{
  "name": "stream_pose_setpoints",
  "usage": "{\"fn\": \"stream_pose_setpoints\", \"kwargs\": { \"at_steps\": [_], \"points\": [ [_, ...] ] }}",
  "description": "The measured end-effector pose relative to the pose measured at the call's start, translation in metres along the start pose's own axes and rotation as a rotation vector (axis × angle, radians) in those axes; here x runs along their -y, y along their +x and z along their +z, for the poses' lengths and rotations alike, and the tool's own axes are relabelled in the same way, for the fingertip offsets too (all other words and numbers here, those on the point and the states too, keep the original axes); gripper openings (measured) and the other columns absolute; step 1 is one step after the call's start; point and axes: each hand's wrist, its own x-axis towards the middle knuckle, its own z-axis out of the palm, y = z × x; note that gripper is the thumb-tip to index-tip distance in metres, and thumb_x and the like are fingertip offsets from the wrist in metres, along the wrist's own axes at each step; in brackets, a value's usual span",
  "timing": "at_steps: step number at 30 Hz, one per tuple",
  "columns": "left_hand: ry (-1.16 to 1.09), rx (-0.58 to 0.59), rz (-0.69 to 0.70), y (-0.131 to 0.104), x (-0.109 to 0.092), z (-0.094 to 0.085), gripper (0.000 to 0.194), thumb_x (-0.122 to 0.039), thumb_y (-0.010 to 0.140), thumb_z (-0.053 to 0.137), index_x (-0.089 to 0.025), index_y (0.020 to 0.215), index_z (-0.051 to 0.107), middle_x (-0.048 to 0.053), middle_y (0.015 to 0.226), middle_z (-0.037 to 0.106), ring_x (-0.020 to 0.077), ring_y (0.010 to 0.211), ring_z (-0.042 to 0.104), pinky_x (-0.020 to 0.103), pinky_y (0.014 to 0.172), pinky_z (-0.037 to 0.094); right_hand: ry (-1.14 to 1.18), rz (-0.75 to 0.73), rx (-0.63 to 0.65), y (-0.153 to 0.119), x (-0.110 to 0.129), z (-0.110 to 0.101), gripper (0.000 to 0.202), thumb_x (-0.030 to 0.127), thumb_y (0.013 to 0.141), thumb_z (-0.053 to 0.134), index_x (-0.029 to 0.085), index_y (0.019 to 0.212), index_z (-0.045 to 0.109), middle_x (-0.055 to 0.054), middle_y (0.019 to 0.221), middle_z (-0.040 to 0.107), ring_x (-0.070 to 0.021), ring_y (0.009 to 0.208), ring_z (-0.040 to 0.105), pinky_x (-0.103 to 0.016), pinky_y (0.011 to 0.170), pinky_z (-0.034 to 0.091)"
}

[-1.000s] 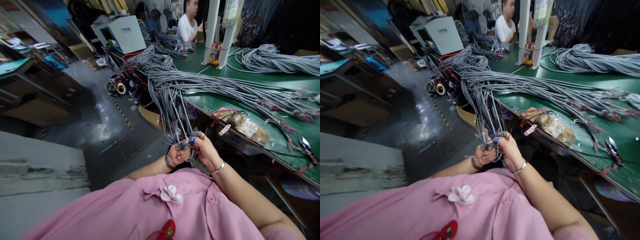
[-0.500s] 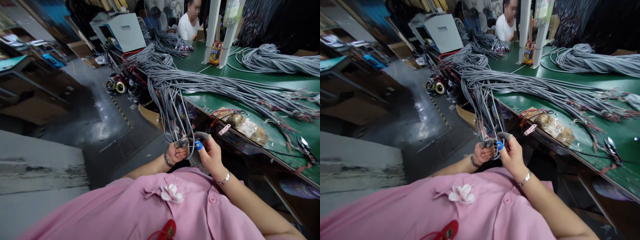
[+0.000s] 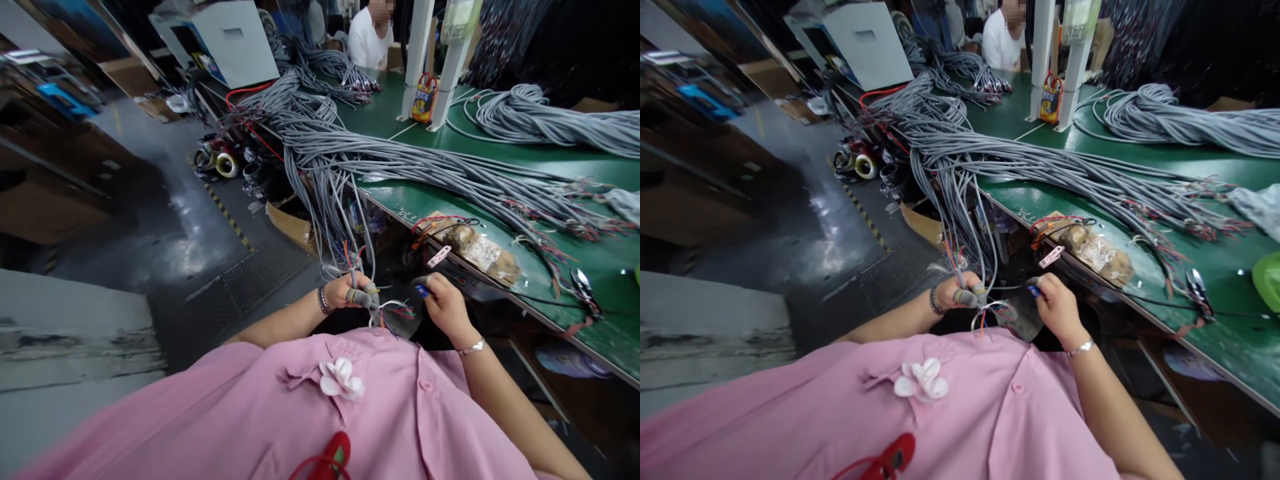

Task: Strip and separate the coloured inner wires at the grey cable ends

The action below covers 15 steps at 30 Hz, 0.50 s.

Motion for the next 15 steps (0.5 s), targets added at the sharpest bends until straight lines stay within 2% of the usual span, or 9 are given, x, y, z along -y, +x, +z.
{"fn": "stream_pose_setpoints", "kwargs": {
  "at_steps": [2, 4, 6, 9, 12, 15],
  "points": [
    [0.121, 0.01, 0.066, 0.006, -0.011, -0.001, 0.044, -0.048, 0.061, 0.085, -0.007, 0.073, 0.075, 0.006, 0.053, 0.062, 0.0053, 0.04, 0.043, 0.018, 0.038, 0.028, 0.089, 0.2, -0.11, -0.015, -0.019, -0.005, 0.015, 0.032, 0.089, 0.059, 0.02, 0.088, 0.069, -0.006, 0.081, 0.064, -0.0195, 0.074, 0.058, -0.032, 0.068, 0.046],
    [0.195, -0.026, 0.143, 0.014, -0.022, 0.0, 0.045, -0.049, 0.064, 0.083, -0.007, 0.075, 0.076, 0.004, 0.052, 0.06, 0.0048, 0.04, 0.042, 0.017, 0.04, 0.029, 0.312, 0.438, -0.139, -0.026, -0.031, -0.007, 0.033, 0.048, 0.091, 0.056, 0.019, 0.079, 0.068, -0.003, 0.067, 0.06, -0.0139, 0.055, 0.048, -0.027, 0.051, 0.038],
    [0.254, -0.064, 0.188, 0.026, -0.031, 0.003, 0.045, -0.049, 0.065, 0.083, -0.007, 0.079, 0.076, 0.003, 0.053, 0.059, 0.0049, 0.043, 0.043, 0.017, 0.042, 0.032, 0.572, 0.595, -0.126, -0.03, -0.034, -0.009, 0.048, 0.06, 0.091, 0.049, 0.018, 0.078, 0.067, 0.0, 0.056, 0.052, -0.009, 0.042, 0.032, -0.024, 0.041, 0.023],
    [0.301, -0.1, 0.203, 0.046, -0.04, 0.015, 0.045, -0.047, 0.063, 0.085, -0.008, 0.084, 0.077, 0.003, 0.058, 0.062, 0.0056, 0.048, 0.045, 0.017, 0.046, 0.036, 0.881, 0.661, -0.111, -0.018, -0.027, -0.012, 0.057, 0.069, 0.088, 0.047, 0.017, 0.081, 0.068, 0.004, 0.049, 0.042, -0.0068, 0.04, 0.019, -0.023, 0.038, 0.014],
    [0.301, -0.115, 0.206, 0.065, -0.042, 0.028, 0.045, -0.045, 0.063, 0.086, -0.008, 0.087, 0.077, 0.002, 0.059, 0.063, 0.006, 0.05, 0.046, 0.017, 0.048, 0.036, 1.072, 0.693, -0.055, 0.01, -0.016, -0.018, 0.055, 0.069, 0.084, 0.054, 0.016, 0.081, 0.068, 0.004, 0.048, 0.042, -0.0067, 0.04, 0.022, -0.021, 0.036, 0.017],
    [0.265, -0.133, 0.207, 0.082, -0.036, 0.032, 0.043, -0.044, 0.066, 0.084, -0.008, 0.089, 0.076, 0.001, 0.058, 0.061, 0.0055, 0.05, 0.046, 0.017, 0.047, 0.034, 1.172, 0.693, 0.004, 0.033, -0.008, -0.02, 0.044, 0.06, 0.078, 0.067, 0.016, 0.079, 0.066, 0.003, 0.052, 0.048, -0.0061, 0.041, 0.027, -0.019, 0.036, 0.019]
  ]
}}
